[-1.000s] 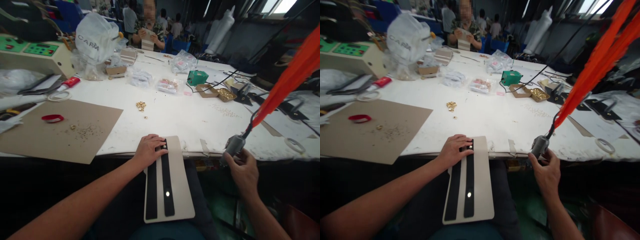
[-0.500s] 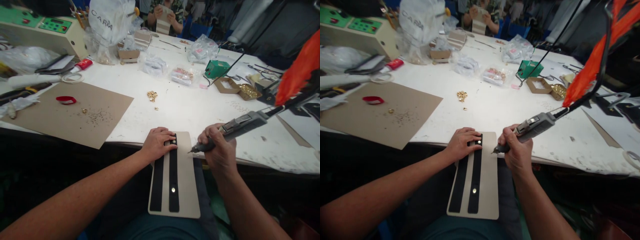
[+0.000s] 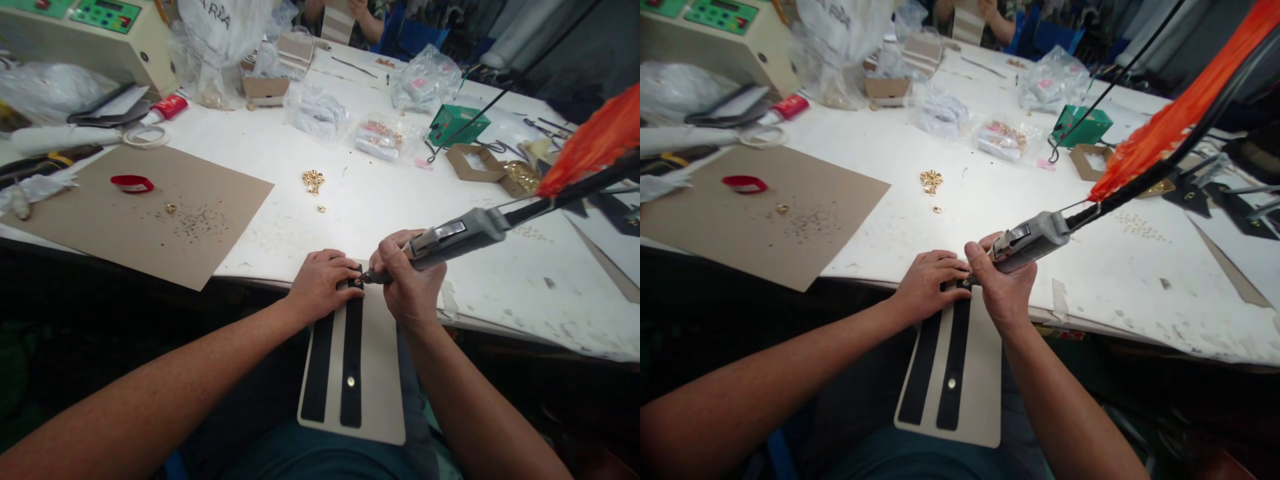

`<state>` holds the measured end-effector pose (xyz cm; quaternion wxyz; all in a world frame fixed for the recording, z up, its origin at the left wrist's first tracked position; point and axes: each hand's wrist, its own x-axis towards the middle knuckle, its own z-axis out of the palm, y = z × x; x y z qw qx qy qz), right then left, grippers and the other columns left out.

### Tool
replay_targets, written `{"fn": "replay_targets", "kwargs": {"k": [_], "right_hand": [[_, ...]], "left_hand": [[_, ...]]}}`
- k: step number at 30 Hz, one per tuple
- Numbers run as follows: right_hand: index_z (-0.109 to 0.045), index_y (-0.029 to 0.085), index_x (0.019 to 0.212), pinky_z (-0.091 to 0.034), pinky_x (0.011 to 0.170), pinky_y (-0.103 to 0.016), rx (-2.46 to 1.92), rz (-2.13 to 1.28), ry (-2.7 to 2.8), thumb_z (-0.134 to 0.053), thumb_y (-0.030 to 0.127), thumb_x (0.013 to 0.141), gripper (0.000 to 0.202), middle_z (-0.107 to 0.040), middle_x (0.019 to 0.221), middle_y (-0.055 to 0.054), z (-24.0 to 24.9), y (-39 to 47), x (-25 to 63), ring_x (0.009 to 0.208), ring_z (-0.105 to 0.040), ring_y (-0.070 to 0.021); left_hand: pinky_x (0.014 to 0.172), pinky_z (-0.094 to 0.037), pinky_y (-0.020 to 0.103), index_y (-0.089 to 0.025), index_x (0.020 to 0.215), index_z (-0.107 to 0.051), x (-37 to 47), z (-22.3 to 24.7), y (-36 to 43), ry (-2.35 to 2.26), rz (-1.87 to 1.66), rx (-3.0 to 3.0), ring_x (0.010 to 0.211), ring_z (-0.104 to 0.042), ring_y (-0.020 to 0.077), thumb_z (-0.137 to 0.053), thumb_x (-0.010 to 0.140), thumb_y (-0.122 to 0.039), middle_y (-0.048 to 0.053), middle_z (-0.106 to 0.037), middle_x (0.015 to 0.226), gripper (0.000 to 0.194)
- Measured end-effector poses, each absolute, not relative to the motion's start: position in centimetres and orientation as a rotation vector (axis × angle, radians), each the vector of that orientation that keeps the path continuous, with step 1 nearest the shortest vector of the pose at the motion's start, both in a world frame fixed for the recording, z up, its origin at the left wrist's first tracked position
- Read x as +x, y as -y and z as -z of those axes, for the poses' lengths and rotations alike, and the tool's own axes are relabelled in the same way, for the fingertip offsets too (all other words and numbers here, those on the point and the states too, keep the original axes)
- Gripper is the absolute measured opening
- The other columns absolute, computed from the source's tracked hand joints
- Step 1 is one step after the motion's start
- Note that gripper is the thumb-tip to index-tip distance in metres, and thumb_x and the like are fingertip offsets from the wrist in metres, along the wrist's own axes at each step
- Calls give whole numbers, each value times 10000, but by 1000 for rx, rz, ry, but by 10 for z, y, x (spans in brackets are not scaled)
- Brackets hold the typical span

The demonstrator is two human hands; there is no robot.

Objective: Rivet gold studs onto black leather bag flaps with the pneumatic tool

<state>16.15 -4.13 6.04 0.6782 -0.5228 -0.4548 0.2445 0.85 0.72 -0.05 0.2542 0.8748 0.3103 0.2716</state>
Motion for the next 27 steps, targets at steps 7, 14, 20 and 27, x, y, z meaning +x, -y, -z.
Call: {"fn": "replay_targets", "kwargs": {"k": [7,14,20,27], "right_hand": [[-583,235,841,-510,558,-288,-1201,-532,1081,-790,399,899,270,-580,718,42,-61,44,160,587,-568,-138],[-570,241,830,-529,594,-294,-1159,-551,1126,-765,332,909,229,-585,741,41,-63,42,160,614,-581,-138],[-575,226,826,-509,566,-283,-1137,-624,1202,-778,273,879,215,-623,743,35,-67,40,160,608,-584,-131],[-546,232,808,-465,491,-264,-1143,-786,1325,-767,325,883,251,-581,639,61,-68,31,168,527,-537,-117]], "left_hand": [[1093,-423,468,-312,1095,-805,8,2,-7,-839,-734,2398,1286,-610,277,-832,861,-474,-28,-786,1261,286],[1095,-423,468,-308,1073,-809,9,1,-8,-840,-734,2392,1288,-609,277,-837,857,-470,-27,-787,1256,271],[1089,-426,470,-299,1106,-794,8,1,-7,-842,-729,2400,1283,-608,279,-835,858,-469,-31,-783,1266,303],[1069,-424,482,-317,1129,-791,9,4,-7,-870,-679,2429,1276,-604,295,-813,868,-506,-11,-764,1303,323]]}}
